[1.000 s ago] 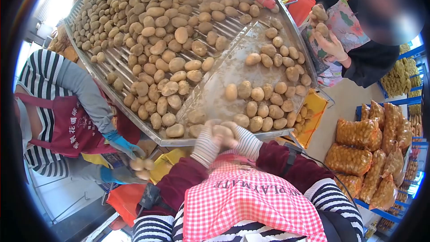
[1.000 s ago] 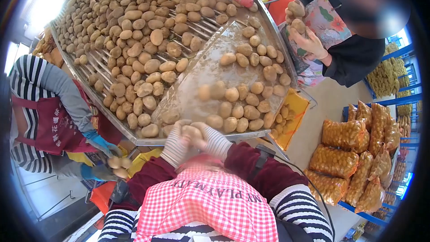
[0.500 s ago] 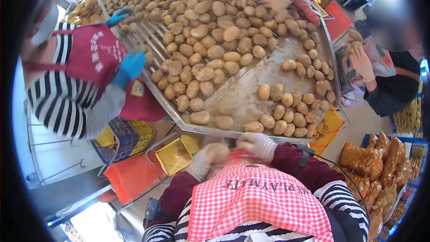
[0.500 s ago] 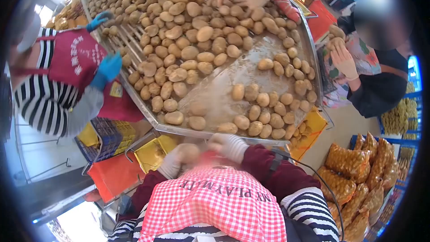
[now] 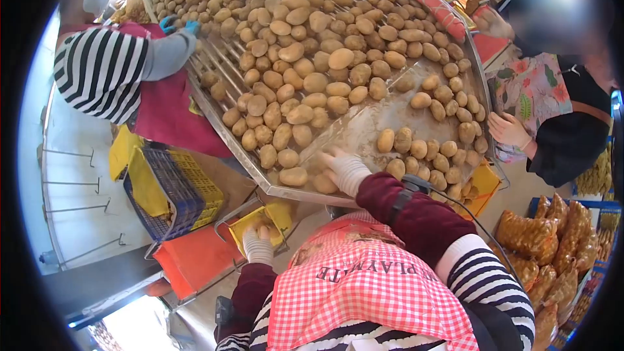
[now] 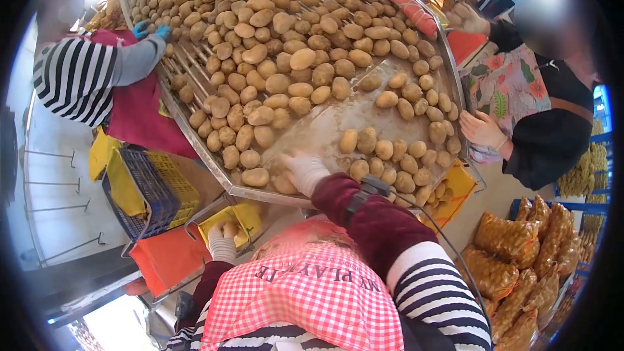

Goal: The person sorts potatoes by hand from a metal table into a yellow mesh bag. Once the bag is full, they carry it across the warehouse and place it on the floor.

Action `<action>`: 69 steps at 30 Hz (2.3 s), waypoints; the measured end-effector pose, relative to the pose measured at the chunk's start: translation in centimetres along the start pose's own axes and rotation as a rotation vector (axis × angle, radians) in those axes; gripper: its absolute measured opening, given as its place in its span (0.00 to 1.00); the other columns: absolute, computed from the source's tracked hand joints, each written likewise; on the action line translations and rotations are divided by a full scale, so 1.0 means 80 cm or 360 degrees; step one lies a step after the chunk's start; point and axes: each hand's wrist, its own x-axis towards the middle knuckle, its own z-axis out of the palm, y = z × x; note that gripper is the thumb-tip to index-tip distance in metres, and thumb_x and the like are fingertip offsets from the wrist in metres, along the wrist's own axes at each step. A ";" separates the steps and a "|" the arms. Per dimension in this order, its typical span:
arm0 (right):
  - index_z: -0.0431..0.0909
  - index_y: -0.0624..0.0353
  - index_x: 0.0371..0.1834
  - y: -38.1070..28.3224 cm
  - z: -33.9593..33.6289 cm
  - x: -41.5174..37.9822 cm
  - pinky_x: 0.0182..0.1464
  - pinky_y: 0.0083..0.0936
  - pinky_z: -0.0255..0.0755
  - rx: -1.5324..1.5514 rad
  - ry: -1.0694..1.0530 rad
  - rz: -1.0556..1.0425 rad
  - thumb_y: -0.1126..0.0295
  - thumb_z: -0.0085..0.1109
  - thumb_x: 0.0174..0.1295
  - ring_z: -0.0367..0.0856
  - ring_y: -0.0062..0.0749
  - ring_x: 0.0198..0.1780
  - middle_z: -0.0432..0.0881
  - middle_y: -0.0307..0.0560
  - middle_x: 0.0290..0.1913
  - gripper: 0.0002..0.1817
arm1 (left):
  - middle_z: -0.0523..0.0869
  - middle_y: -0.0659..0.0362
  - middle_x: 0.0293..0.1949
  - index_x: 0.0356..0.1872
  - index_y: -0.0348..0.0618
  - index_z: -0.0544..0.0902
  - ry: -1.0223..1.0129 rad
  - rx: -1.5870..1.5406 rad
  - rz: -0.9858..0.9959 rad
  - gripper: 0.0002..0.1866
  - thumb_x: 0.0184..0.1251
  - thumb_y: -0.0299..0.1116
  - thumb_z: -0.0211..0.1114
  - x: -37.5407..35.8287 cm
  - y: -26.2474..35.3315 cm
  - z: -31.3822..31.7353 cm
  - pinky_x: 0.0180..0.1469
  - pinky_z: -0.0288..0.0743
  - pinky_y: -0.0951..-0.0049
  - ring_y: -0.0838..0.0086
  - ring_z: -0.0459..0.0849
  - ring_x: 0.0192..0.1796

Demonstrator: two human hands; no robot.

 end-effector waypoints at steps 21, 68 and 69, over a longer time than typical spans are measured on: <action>0.72 0.61 0.75 0.005 -0.074 -0.330 0.75 0.34 0.70 0.3149 0.1214 0.0780 0.58 0.61 0.78 0.76 0.41 0.68 0.80 0.48 0.65 0.28 | 0.77 0.40 0.70 0.66 0.34 0.80 -0.1459 -0.0307 0.1475 0.26 0.68 0.31 0.70 -0.056 0.416 0.092 0.76 0.69 0.51 0.44 0.77 0.71; 0.75 0.60 0.70 0.095 0.053 -0.429 0.58 0.32 0.84 0.2204 0.0953 0.2364 0.68 0.69 0.69 0.87 0.38 0.57 0.84 0.54 0.62 0.27 | 0.85 0.44 0.52 0.57 0.36 0.83 -0.0470 -0.0273 0.1106 0.14 0.77 0.31 0.67 -0.002 0.323 0.048 0.63 0.77 0.55 0.50 0.84 0.55; 0.77 0.60 0.69 0.111 0.089 -0.436 0.57 0.32 0.84 0.2209 0.0957 0.2162 0.67 0.68 0.71 0.87 0.38 0.56 0.85 0.53 0.60 0.25 | 0.84 0.42 0.55 0.58 0.35 0.83 -0.0252 -0.0015 0.1346 0.14 0.77 0.30 0.67 0.020 0.303 0.039 0.65 0.76 0.53 0.48 0.83 0.57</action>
